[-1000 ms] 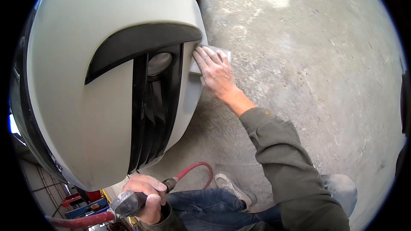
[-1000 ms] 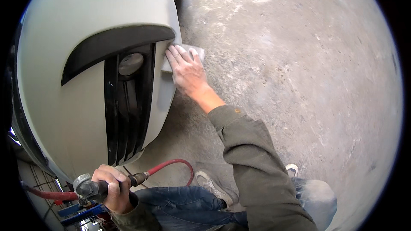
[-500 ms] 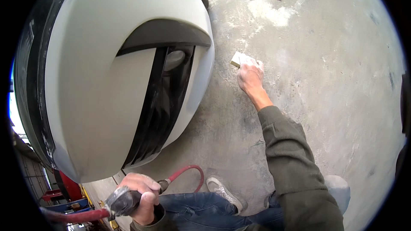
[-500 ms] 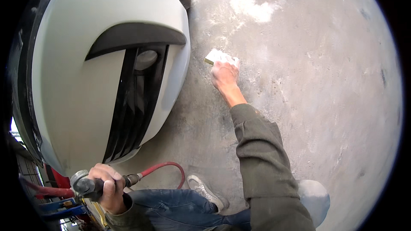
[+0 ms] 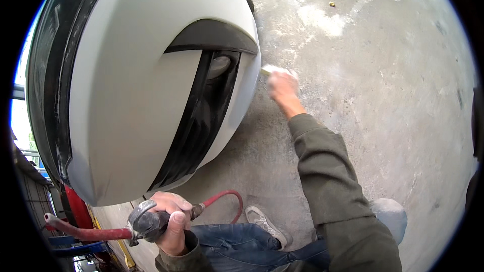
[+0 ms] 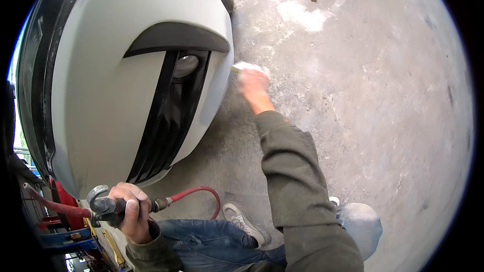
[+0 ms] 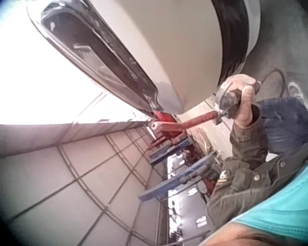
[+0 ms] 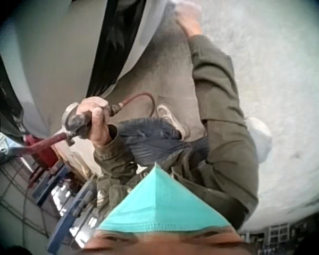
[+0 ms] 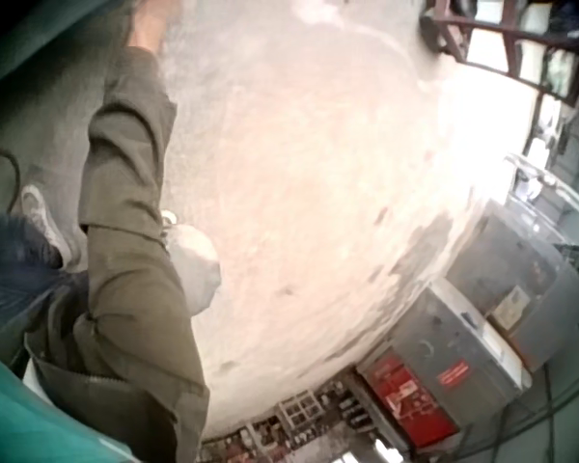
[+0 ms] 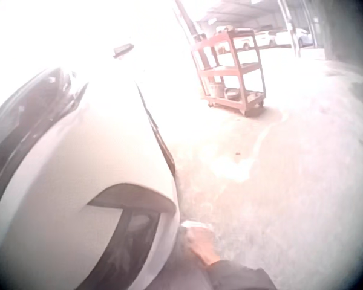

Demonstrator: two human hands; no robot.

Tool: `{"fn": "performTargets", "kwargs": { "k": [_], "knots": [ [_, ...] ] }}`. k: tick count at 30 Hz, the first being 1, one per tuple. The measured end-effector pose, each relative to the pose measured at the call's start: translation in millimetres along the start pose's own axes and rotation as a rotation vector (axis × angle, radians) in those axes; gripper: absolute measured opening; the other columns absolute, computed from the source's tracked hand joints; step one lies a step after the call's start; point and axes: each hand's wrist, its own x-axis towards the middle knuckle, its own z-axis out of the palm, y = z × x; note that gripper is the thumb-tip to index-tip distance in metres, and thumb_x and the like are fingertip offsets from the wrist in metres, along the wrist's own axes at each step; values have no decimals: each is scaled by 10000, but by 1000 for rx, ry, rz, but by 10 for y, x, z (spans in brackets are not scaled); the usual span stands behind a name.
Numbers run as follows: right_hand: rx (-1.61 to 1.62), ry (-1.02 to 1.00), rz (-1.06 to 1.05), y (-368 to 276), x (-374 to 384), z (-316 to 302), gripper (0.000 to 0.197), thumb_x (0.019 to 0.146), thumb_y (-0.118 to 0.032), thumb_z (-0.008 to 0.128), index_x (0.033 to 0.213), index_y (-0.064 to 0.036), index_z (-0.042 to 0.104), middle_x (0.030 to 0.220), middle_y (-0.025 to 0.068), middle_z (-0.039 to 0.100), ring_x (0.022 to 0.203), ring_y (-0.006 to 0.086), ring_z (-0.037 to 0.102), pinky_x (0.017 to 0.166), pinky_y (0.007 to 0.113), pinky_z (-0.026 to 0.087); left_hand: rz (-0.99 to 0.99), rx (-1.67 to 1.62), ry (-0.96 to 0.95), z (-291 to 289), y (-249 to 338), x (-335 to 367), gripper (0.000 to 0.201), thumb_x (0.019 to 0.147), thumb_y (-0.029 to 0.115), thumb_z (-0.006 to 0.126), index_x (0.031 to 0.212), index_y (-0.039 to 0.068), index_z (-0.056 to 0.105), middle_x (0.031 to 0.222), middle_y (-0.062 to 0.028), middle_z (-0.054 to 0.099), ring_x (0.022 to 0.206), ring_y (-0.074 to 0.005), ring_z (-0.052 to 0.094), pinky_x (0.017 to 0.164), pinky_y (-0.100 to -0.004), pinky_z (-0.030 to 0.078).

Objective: The person kneels in front of a white car and uses a sanding block to smooth the surface of the front bumper. They work methodically around the lower grille area and the bumper's edge, holding an air hose in their other hand.

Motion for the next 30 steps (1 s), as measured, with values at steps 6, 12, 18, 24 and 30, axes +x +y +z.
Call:
{"fn": "performTargets", "kwargs": {
  "k": [6,12,18,24,30],
  "knots": [
    [838,409,602,1532,24,471,307,824,-193,567,1017,0,708,970,248,702,919,357,685,837,420,523,53,-67,-37,593,155,-128,272,903,218,705,855,39,505,826,-117,558,465,-94,420,408,-226,332],
    [1880,373,553,1629,207,-114,320,776,-18,721,1082,30,642,991,105,694,835,230,689,760,372,574,74,-5,-124,1057,383,51,225,903,182,696,868,44,522,836,-125,568,470,-101,430,423,-229,363],
    [2028,447,365,1157,433,-1148,298,803,-8,698,1093,27,641,1012,108,698,884,239,688,812,360,563,-170,-47,-9,1271,1011,452,254,821,178,767,652,79,606,782,-88,623,716,-188,621,622,-317,516],
    [2126,505,215,829,313,-1783,271,828,-3,665,1095,42,659,1053,95,707,924,202,675,862,322,518,-213,-75,-62,1250,1180,647,240,809,117,774,636,48,622,747,-78,652,711,-183,620,635,-316,497],
    [1885,503,55,452,354,-2030,233,873,-9,596,1099,24,639,1054,65,670,949,177,635,882,324,515,-251,-106,-69,1004,1121,922,227,796,88,772,633,44,621,732,-77,640,715,-184,623,633,-311,492]
  ]
}}
